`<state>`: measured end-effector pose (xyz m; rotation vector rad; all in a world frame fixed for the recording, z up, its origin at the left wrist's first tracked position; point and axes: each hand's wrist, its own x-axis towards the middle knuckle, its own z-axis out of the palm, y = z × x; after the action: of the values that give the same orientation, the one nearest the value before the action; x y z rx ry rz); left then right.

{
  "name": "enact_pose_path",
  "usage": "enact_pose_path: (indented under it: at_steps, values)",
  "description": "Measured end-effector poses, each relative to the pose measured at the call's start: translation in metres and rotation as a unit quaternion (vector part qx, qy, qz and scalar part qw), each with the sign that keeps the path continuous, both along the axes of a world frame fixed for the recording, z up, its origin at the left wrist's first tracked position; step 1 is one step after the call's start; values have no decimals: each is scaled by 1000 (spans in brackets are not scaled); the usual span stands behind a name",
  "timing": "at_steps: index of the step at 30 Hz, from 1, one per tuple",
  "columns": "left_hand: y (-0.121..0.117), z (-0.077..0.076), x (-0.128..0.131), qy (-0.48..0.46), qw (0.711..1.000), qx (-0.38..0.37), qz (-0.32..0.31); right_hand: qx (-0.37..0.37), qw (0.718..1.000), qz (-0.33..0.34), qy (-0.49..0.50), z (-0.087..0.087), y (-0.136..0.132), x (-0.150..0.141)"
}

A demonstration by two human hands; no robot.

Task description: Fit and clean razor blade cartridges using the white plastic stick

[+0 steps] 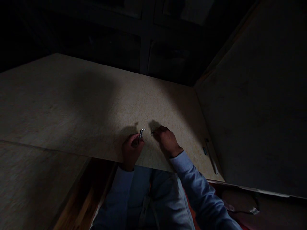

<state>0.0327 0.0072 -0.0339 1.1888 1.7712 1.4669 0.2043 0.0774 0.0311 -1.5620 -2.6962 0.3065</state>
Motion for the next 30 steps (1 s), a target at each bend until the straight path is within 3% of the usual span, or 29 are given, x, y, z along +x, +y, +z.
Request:
enact_pose_path:
  at_steps: [11, 15, 18, 20, 24, 27, 30]
  values:
    - [0, -5, -3, 24, 1000, 14, -5, 26, 999, 28, -7, -9, 1, 4]
    - [0, -5, -3, 27, 999, 19, -7, 38, 997, 4, 64, -20, 2, 8]
    - [-1, 2, -3, 6, 1000, 19, -6, 33, 979, -18, 200, -29, 4, 12]
    - [-2, 8, -3, -14, 999, 31, -2, 16, 942, -29, 335, -32, 3, 15]
    - [-6, 17, 2, -81, 995, 57, -20, -122, 817, -94, 556, -32, -4, 21]
    - [-8, 21, 13, -196, 978, 33, -67, -259, 735, -147, 609, -28, -14, 29]
    - [-3, 24, 29, -302, 947, 12, -106, -343, 689, -157, 619, -25, -19, 37]
